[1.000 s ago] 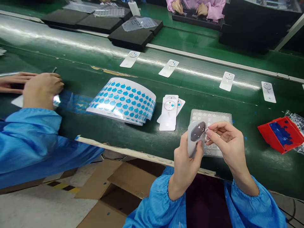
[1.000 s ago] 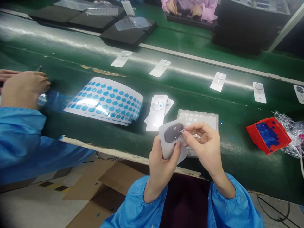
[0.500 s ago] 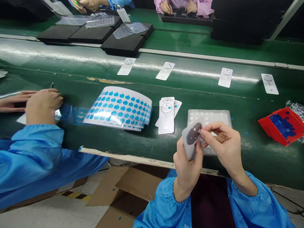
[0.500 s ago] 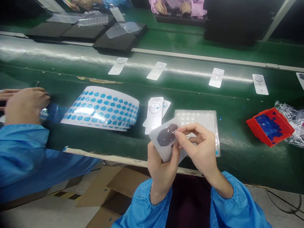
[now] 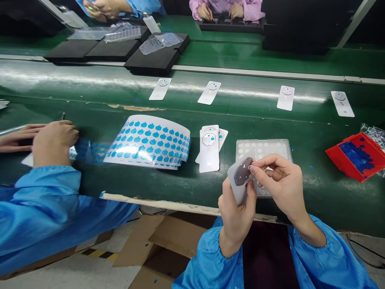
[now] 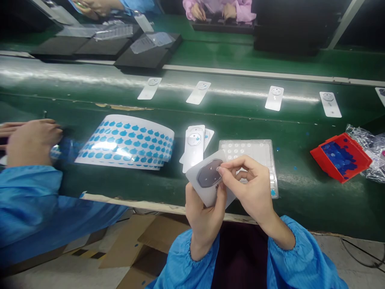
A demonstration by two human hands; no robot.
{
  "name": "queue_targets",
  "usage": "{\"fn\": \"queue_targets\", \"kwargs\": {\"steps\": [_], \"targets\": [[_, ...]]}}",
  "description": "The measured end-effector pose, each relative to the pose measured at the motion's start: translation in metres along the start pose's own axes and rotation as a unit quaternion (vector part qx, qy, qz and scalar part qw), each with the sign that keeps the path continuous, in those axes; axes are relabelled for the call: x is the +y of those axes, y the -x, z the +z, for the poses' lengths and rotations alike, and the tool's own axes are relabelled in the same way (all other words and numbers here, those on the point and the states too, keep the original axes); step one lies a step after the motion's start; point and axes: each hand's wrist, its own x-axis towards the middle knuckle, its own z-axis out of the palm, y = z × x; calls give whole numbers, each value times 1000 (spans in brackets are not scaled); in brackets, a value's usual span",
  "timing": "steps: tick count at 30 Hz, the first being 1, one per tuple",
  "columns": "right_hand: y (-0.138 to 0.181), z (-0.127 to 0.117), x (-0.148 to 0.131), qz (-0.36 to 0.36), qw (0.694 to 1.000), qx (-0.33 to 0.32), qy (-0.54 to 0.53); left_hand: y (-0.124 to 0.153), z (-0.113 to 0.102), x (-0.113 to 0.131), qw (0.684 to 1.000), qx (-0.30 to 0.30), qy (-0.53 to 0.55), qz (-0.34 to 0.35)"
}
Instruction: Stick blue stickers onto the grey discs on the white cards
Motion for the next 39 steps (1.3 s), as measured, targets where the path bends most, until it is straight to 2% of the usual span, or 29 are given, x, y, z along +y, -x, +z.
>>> {"fn": "queue_targets", "kwargs": {"steps": [3,6,8,11,14,16,18,20,22,23,25,29,31,33,35,39], "targets": [[-1,-2,-1,4,1000,-19,-3,1,-2,0,1000,-16,-5,-13],[-6,-8,1,17,999,-42,-25,3,-4,-4,1000,-7,7,-6],[-11,-12,4,24,996,-76,-36,2,-6,-6,1000,-15,21,-10],[-15,-17,5,10,991,-131,-8,-4,-12,-5,995,-72,57,-35],[-22,-20,1,-64,990,-97,81,-21,-17,2,983,-155,87,-52],[-32,-27,-2,-111,981,-62,147,-44,-16,7,971,-215,91,-52],[-47,-44,0,-129,970,-51,202,-78,-9,7,961,-261,81,-47],[-65,-70,10,-134,961,-32,241,-123,6,2,958,-270,54,-75],[-81,-101,29,-154,948,35,276,-172,27,-10,943,-277,26,-182],[-87,-116,41,-168,937,80,297,-197,40,-17,936,-284,17,-205],[-97,-141,66,-195,913,130,335,-242,68,-32,930,-293,2,-223],[-105,-164,102,-200,903,123,359,-310,122,-54,937,-275,-33,-214],[-106,-165,109,-186,907,124,358,-330,138,-62,943,-256,-62,-203],[-107,-163,110,-165,911,123,358,-343,145,-70,948,-223,-110,-198],[-107,-162,110,-143,915,116,359,-348,141,-79,948,-183,-171,-198],[-108,-160,112,-128,919,108,357,-340,119,-97,931,-132,-277,-197]]}}
